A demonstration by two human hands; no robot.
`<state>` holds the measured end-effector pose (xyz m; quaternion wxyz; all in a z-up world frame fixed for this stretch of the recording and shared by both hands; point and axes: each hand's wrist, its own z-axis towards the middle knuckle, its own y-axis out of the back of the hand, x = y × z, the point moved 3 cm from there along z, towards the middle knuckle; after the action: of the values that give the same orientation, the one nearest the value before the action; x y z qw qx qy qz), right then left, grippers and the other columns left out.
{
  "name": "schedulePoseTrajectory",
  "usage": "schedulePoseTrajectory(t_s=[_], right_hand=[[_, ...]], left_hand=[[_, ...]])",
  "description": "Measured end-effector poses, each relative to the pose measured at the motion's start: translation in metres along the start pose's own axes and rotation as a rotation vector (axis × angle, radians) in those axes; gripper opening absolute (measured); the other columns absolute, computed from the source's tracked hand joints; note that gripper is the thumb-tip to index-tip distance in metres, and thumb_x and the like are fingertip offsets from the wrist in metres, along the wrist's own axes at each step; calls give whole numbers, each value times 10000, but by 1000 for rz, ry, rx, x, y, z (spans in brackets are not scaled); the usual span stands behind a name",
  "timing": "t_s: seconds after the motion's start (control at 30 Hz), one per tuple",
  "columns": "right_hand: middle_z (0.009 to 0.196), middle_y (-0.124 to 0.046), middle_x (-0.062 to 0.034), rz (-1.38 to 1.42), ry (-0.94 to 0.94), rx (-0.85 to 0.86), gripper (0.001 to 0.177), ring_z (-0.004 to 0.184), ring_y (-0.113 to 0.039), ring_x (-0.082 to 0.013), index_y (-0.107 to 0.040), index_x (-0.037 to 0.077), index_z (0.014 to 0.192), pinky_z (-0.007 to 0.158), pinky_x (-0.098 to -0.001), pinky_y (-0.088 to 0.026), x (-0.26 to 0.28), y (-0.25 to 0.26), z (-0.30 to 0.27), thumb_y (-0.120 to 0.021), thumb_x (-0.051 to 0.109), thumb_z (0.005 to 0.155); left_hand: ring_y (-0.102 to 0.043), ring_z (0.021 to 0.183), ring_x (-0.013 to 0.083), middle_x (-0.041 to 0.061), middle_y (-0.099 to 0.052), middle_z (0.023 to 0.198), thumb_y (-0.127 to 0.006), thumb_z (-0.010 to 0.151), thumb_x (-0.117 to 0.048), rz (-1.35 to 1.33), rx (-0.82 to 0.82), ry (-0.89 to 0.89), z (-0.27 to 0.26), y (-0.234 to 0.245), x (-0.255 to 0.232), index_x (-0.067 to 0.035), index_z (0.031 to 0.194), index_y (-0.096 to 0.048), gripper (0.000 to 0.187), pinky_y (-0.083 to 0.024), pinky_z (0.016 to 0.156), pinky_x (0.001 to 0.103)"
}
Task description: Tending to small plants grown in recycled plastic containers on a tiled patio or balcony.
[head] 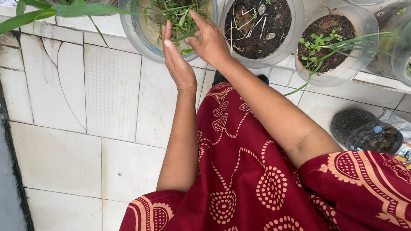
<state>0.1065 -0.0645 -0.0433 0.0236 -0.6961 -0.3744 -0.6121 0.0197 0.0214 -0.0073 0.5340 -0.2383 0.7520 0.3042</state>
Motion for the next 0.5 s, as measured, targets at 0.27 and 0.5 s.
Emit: schedulePoseTrajectory(t_s=[0.27, 0.5], right_hand=[[1246, -674, -133, 156, -5, -165, 578, 910, -745, -170, -588, 87, 1407, 714, -276, -619, -3, 31, -20, -785, 3, 871], [1120, -714, -86, 259, -179, -471, 421, 810, -710, -107, -675, 71, 1291, 676, -243, -591, -52, 101, -70, -746, -30, 888]], left_hand=[[-389, 1539, 282, 152, -499, 1596, -200, 1152, -432, -25, 98, 10, -9, -24, -6, -49, 1532, -505, 620, -252, 1283, 403], [-466, 1495, 267, 138, -559, 1546, -221, 1165, -398, -10, 348, -48, -42, -106, -8, -19, 1502, -537, 597, -300, 1267, 361]])
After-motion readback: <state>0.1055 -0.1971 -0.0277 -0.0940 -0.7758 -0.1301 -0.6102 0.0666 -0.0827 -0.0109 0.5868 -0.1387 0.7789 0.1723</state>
